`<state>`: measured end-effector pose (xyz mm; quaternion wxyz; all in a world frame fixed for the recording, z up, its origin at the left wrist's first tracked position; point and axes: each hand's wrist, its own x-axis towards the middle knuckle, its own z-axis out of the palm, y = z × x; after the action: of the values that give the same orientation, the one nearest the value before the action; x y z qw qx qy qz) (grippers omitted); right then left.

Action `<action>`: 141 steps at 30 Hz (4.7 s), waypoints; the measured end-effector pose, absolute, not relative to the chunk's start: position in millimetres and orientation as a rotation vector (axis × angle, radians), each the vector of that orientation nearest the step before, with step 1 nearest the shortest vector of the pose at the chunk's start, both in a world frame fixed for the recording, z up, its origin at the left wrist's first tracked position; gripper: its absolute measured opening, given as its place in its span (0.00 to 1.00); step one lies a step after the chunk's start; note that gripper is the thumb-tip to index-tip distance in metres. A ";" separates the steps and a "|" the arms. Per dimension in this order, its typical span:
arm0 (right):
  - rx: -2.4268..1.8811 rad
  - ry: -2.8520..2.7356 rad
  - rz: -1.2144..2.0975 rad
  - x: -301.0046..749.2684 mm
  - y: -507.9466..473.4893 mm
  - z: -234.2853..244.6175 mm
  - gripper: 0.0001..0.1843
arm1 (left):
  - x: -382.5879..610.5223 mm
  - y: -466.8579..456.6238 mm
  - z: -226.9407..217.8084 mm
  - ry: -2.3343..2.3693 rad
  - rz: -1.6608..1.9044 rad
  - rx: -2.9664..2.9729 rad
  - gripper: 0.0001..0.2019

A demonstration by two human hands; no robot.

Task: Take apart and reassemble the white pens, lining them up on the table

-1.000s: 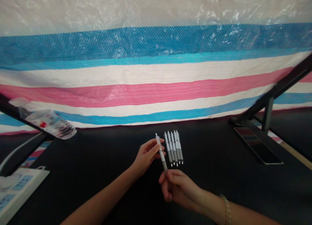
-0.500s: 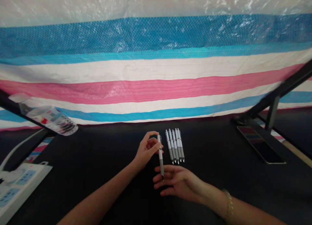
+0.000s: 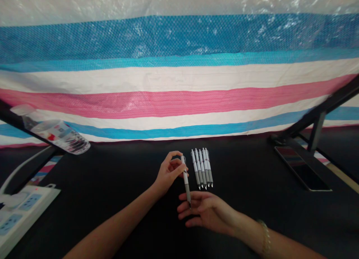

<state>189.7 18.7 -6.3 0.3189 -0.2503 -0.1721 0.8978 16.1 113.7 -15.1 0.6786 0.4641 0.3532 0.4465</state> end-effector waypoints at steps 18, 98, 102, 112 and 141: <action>-1.144 -1.178 2.139 191.3 10.6 -9.0 0.12 | 16.2 123.3 1.5 0.936 1.021 1.186 0.26; -0.734 -0.432 2.266 179.4 -2.7 -15.1 0.20 | 8.5 80.7 -9.0 0.866 0.883 0.883 0.19; -0.750 -0.426 2.274 180.7 -1.7 -14.0 0.20 | 7.3 81.2 -10.6 0.842 0.866 0.890 0.19; -0.751 -0.453 2.300 183.5 1.1 -13.3 0.18 | 6.6 80.6 -8.8 0.813 0.817 0.874 0.19; -0.737 -0.452 2.367 187.3 2.4 -12.3 0.18 | 6.0 80.4 -5.0 0.775 0.793 0.837 0.18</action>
<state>187.3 2.4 -12.3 0.3060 -0.2783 -0.1708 0.8943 6.0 80.4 -5.0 0.7684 0.3856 0.3570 0.3653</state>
